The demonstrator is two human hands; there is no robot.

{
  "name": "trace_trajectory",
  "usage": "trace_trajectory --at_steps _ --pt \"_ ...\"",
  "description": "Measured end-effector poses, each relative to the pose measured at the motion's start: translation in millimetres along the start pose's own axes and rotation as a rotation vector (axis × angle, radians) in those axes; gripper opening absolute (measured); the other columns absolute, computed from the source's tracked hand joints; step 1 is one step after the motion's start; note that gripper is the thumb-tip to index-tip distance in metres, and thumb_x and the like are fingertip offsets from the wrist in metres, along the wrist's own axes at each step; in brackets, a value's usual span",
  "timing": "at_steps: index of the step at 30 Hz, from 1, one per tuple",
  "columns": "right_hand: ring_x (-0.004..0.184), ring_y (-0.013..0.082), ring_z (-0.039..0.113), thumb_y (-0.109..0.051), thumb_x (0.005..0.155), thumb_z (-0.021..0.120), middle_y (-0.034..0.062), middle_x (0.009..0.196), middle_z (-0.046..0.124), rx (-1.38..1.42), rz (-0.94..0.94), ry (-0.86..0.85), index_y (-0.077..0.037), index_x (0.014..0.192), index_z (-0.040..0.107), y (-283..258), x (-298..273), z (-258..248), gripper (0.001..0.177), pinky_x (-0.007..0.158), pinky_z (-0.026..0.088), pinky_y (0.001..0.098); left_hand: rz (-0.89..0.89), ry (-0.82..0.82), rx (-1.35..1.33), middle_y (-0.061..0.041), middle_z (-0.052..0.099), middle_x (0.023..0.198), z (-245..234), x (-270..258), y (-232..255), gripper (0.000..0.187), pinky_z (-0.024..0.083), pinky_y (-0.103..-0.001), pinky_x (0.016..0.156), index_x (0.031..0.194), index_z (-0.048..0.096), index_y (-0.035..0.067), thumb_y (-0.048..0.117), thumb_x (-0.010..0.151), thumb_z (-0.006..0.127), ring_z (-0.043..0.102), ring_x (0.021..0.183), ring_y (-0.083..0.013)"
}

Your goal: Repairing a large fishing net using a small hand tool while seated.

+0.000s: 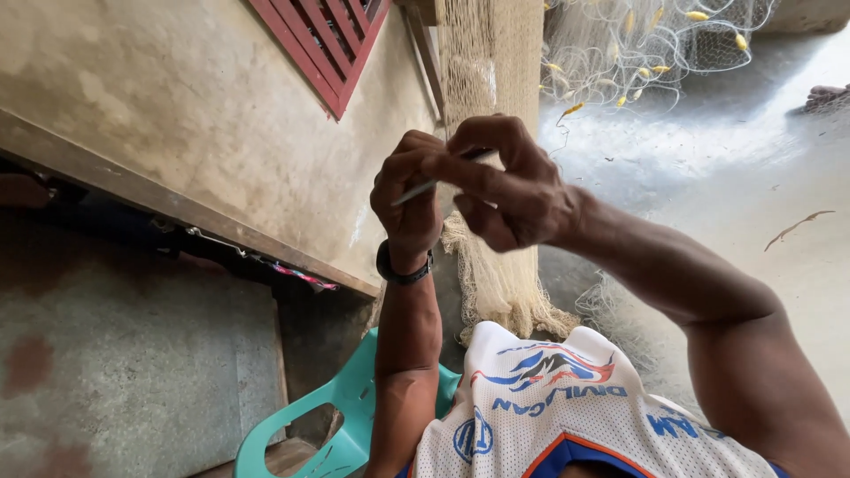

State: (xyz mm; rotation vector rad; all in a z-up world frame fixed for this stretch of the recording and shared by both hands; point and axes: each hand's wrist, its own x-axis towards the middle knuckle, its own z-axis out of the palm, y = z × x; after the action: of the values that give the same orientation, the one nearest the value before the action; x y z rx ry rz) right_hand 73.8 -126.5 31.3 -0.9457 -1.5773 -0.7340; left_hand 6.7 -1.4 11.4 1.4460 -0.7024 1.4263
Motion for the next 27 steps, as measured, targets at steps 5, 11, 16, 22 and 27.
trace_trajectory --at_steps 5,11,16,22,27 --pt "0.094 0.0283 0.058 -0.020 0.097 0.072 0.0139 0.105 0.049 -0.068 0.130 0.052 -0.004 0.117 0.078 -13 1 7 0.027 0.088 0.057 0.0424 -0.016 -0.025 -0.001 -0.017 0.062 0.076 1 3 3 0.034 0.051 -0.041 0.065 0.094 0.063 -0.006 0.024 0.108 0.053 0.056 0.066 -0.0266" --pt "0.105 0.0375 0.059 -0.009 0.094 0.072 0.0160 0.112 0.063 -0.197 -0.135 0.065 -0.017 0.094 0.078 -62 10 4 0.010 0.097 0.048 0.0644 0.017 -0.070 0.142 -0.014 0.060 0.076 -8 10 -1 0.024 0.050 -0.037 0.065 0.096 0.065 -0.005 0.013 0.106 0.054 0.058 0.067 -0.0258" --pt "0.096 0.0307 0.071 -0.008 0.095 0.063 0.0109 0.107 0.070 0.028 -0.223 0.008 -0.018 0.104 0.067 -72 18 -27 0.014 0.090 0.056 0.0616 0.006 -0.033 0.200 -0.011 0.059 0.079 -17 0 -13 0.022 0.050 -0.033 0.065 0.099 0.063 -0.002 0.012 0.109 0.048 0.055 0.068 -0.0211" --pt "0.084 0.0381 0.066 0.006 0.101 0.065 0.0202 0.096 0.065 -0.325 -0.029 -0.041 0.002 0.104 0.078 -5 2 -46 0.014 0.072 0.053 0.0494 0.021 0.016 0.130 -0.012 0.056 0.076 -14 -1 -12 0.024 0.052 -0.031 0.061 0.101 0.060 -0.007 0.011 0.109 0.046 0.057 0.068 -0.0216" --pt "0.084 0.0251 0.060 -0.002 0.106 0.079 0.0134 0.104 0.066 -0.445 -0.002 -0.209 -0.003 0.119 0.075 6 11 -44 0.014 0.073 0.044 0.0373 -0.149 0.010 0.119 -0.012 0.056 0.085 -5 2 11 0.020 0.050 -0.032 0.069 0.109 0.055 0.005 0.020 0.113 0.043 0.056 0.074 -0.0222"
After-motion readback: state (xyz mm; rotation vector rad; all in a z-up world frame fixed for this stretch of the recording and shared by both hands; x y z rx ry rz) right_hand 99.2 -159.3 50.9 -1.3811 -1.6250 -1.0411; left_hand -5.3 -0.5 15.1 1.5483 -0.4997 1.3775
